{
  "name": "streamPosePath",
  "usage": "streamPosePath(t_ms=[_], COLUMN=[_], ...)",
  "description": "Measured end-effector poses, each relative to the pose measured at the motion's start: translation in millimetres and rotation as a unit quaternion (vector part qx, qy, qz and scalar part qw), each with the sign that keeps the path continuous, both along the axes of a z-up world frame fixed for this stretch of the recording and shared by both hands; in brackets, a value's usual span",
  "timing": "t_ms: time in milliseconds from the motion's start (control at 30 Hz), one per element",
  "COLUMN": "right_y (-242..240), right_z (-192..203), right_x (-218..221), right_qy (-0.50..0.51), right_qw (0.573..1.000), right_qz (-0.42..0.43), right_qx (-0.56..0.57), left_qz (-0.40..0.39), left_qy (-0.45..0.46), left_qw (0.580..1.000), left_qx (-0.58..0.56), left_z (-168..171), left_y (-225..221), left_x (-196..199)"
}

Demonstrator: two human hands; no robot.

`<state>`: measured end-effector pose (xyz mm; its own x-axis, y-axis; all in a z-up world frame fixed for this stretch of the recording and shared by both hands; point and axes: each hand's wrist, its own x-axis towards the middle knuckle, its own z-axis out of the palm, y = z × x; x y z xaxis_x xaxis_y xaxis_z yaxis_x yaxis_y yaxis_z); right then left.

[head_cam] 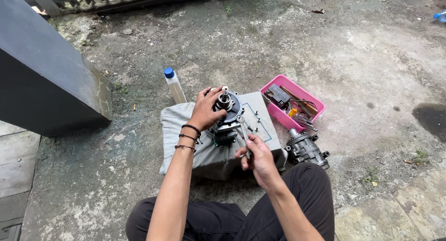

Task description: Using a wrench to tighten or loosen bolts on a mechanical engine component

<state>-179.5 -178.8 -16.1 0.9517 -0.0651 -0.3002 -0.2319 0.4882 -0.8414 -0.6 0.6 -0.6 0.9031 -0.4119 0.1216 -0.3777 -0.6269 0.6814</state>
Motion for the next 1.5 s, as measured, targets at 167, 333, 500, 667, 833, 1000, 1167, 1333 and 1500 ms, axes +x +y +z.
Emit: streamPosePath(t_ms=[167, 333, 500, 667, 833, 1000, 1167, 1333, 1500], right_y=[25.8, 40.7, 50.4, 35.5, -33.8, -83.1, -66.3, -49.1, -46.9], right_z=[21.0, 22.2, 23.4, 5.7, -22.1, -94.8, -92.5, -67.0, -82.6], right_x=[-2.6, 0.1, 2.1, 6.7, 1.8, 15.3, 28.8, 38.0, 47.2], right_qy=[0.008, 0.008, 0.017, 0.017, 0.008, 0.036, 0.057, 0.057, -0.021], right_qw=[1.0, 1.0, 0.998, 0.997, 0.993, 0.969, 0.912, 0.815, 0.767], right_qz=[-0.019, -0.024, -0.065, -0.077, -0.111, -0.088, -0.01, 0.069, 0.094], right_qx=[0.008, 0.004, -0.002, -0.004, -0.042, -0.226, -0.405, -0.573, -0.635], left_qz=[-0.004, -0.006, -0.002, 0.0, 0.0, 0.004, 0.014, 0.05, 0.084], left_qy=[-0.002, -0.001, -0.003, -0.006, -0.009, -0.027, -0.038, -0.03, -0.022], left_qw=[1.0, 1.0, 1.0, 1.0, 1.0, 0.999, 0.997, 0.982, 0.963], left_qx=[0.004, 0.009, 0.008, 0.001, -0.006, -0.025, -0.06, -0.182, -0.255], left_z=[0.7, 2.1, 0.0, -2.1, -6.9, -11.4, -4.4, 1.3, -42.6], left_y=[0.0, 0.5, 0.6, 0.4, 1.6, 0.6, 2.0, 7.3, 31.0], left_x=[2.0, 1.1, 1.9, 2.0, 5.0, 4.5, -8.6, -45.7, -87.0])
